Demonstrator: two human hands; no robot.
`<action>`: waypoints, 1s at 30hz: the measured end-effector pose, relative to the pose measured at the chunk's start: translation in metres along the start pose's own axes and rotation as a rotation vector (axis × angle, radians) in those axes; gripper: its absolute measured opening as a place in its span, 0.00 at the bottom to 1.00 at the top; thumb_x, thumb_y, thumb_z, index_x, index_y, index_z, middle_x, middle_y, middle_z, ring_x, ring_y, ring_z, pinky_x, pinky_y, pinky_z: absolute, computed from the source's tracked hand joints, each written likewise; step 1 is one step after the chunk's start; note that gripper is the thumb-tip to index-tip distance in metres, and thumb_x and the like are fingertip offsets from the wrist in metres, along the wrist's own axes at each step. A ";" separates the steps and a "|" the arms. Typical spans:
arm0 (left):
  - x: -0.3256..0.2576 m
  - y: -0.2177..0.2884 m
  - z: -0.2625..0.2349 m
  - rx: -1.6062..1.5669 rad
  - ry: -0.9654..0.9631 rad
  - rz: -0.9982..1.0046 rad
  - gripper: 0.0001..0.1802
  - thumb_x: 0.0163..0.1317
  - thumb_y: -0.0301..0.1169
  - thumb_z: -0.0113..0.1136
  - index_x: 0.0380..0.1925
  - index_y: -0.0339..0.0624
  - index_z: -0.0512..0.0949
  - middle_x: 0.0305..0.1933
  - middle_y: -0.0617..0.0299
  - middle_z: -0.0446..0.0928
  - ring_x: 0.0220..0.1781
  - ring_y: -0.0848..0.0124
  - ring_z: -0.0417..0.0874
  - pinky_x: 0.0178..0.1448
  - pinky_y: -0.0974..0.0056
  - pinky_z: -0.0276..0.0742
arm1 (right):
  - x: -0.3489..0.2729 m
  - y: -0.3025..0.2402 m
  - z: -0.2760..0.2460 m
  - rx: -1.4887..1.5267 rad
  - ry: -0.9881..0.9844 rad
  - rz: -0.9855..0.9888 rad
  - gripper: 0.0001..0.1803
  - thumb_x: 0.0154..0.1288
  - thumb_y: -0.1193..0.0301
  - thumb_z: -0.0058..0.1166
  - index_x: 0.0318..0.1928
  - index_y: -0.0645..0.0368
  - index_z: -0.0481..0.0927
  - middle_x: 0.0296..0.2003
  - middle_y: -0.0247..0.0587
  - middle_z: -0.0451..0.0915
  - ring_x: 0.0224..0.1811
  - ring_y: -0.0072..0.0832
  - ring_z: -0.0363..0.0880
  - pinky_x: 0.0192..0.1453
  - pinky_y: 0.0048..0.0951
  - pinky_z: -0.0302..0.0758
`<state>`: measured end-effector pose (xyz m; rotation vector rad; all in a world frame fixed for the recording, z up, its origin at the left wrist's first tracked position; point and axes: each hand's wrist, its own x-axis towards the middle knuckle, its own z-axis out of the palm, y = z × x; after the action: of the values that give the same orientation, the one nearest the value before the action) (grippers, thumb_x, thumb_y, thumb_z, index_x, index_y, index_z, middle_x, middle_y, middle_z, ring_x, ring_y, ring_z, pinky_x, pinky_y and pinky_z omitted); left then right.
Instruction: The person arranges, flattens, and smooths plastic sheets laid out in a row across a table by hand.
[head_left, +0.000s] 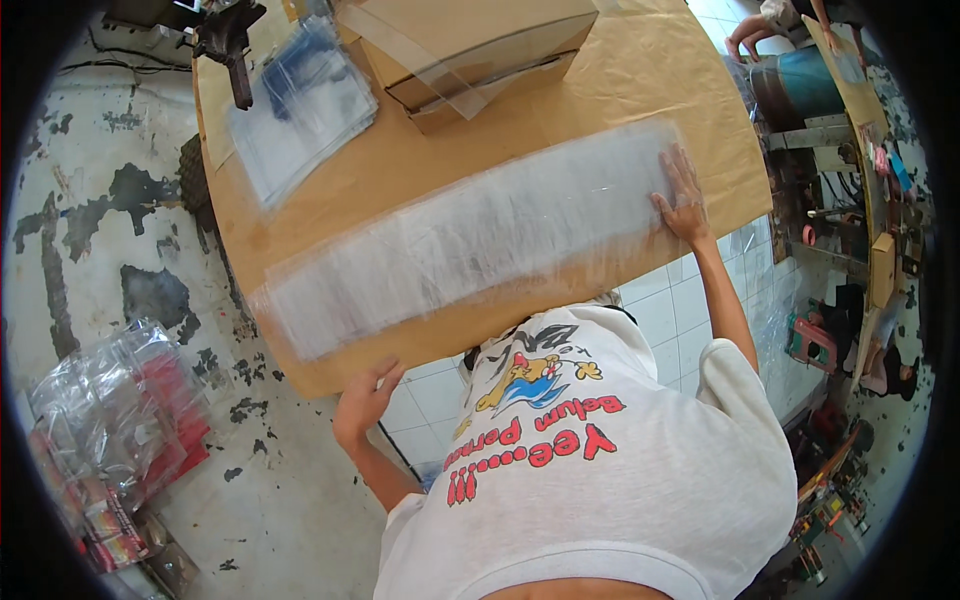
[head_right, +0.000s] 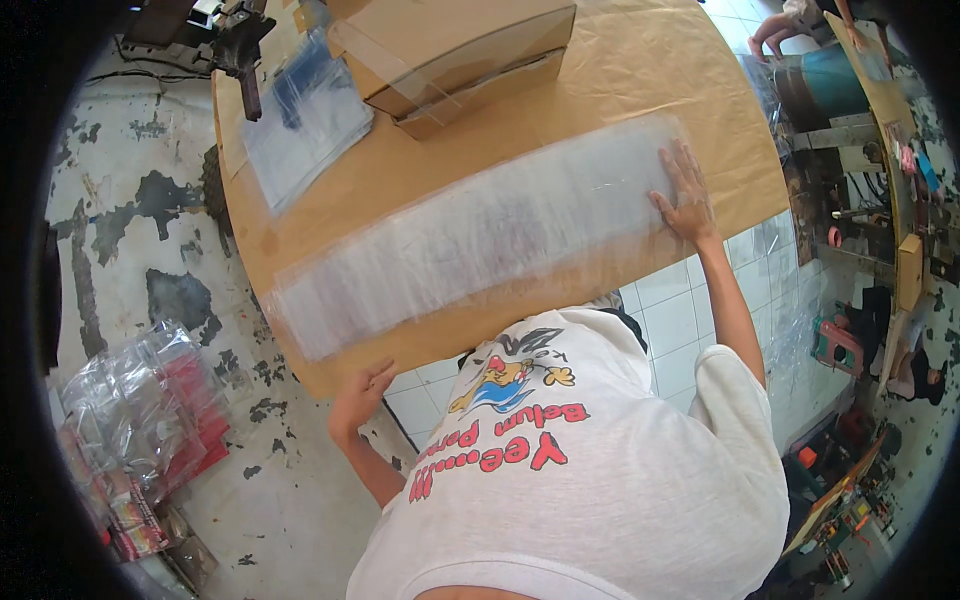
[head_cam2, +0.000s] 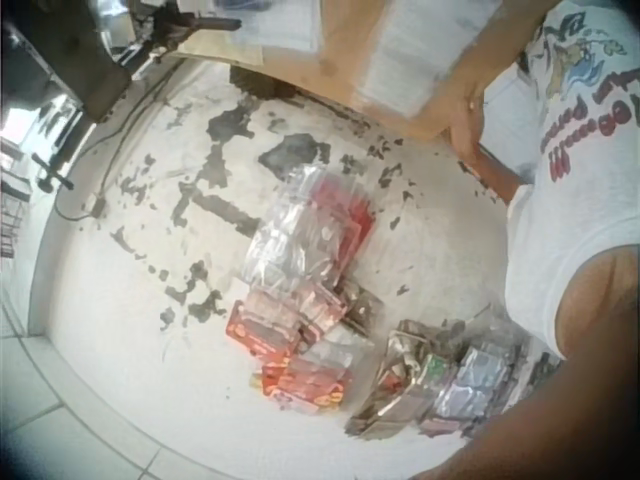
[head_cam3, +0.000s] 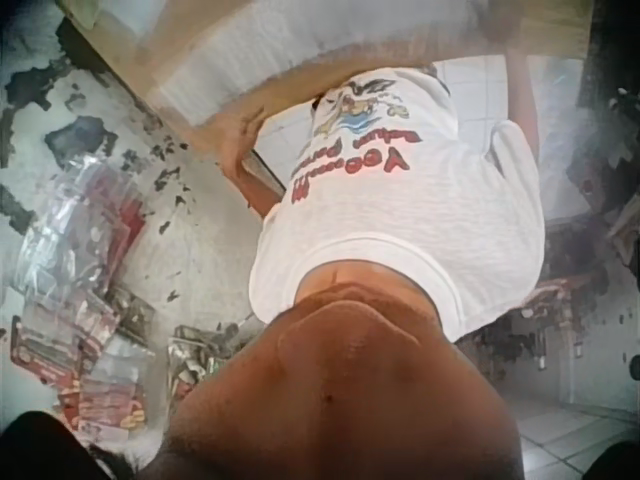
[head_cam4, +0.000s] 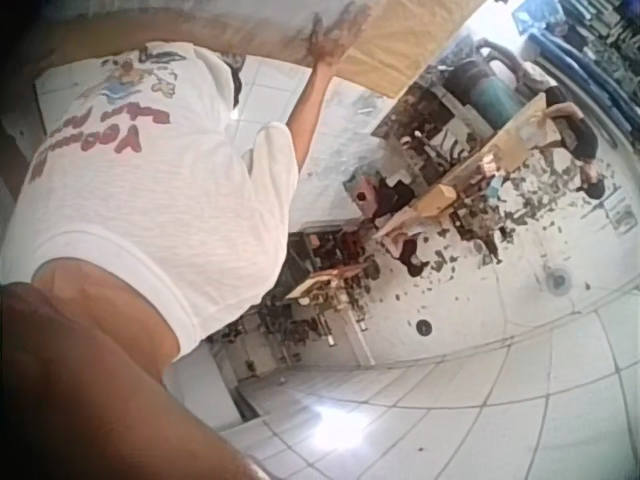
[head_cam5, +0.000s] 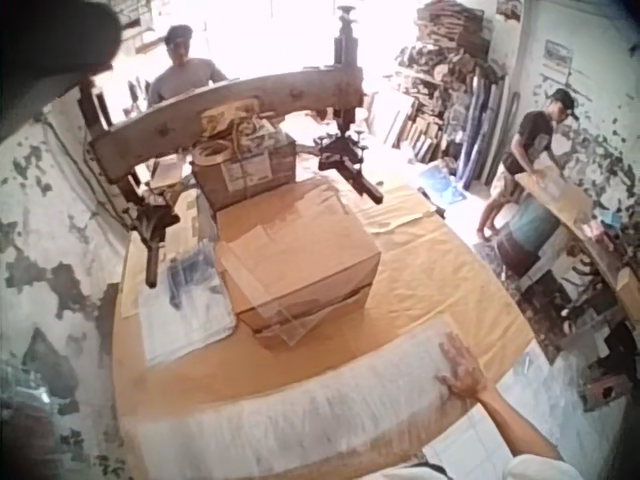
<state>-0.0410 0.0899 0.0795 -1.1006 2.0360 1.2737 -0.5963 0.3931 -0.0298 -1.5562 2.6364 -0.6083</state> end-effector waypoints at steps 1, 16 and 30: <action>-0.002 0.045 -0.004 -0.076 0.088 0.096 0.22 0.70 0.35 0.59 0.60 0.36 0.77 0.59 0.46 0.80 0.66 0.54 0.78 0.70 0.56 0.70 | 0.000 0.001 0.001 0.014 0.009 -0.002 0.41 0.65 0.59 0.61 0.75 0.56 0.63 0.77 0.55 0.54 0.80 0.53 0.49 0.81 0.47 0.51; 0.251 0.245 0.102 0.463 0.648 0.864 0.40 0.58 0.64 0.62 0.68 0.62 0.73 0.78 0.48 0.57 0.81 0.50 0.52 0.80 0.36 0.39 | -0.047 -0.044 -0.063 0.321 -0.297 0.511 0.28 0.73 0.63 0.56 0.69 0.60 0.70 0.65 0.55 0.73 0.65 0.43 0.75 0.68 0.40 0.71; 0.247 0.250 0.093 0.309 0.651 0.941 0.41 0.57 0.57 0.68 0.65 0.47 0.73 0.72 0.48 0.65 0.76 0.51 0.60 0.79 0.44 0.49 | -0.055 -0.031 -0.045 0.702 0.020 0.999 0.24 0.67 0.57 0.66 0.48 0.67 0.80 0.25 0.31 0.80 0.22 0.15 0.72 0.25 0.22 0.68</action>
<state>-0.3864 0.1403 -0.0217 -0.3925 3.3371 0.9369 -0.5526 0.4406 0.0122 -0.0201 2.3390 -1.1882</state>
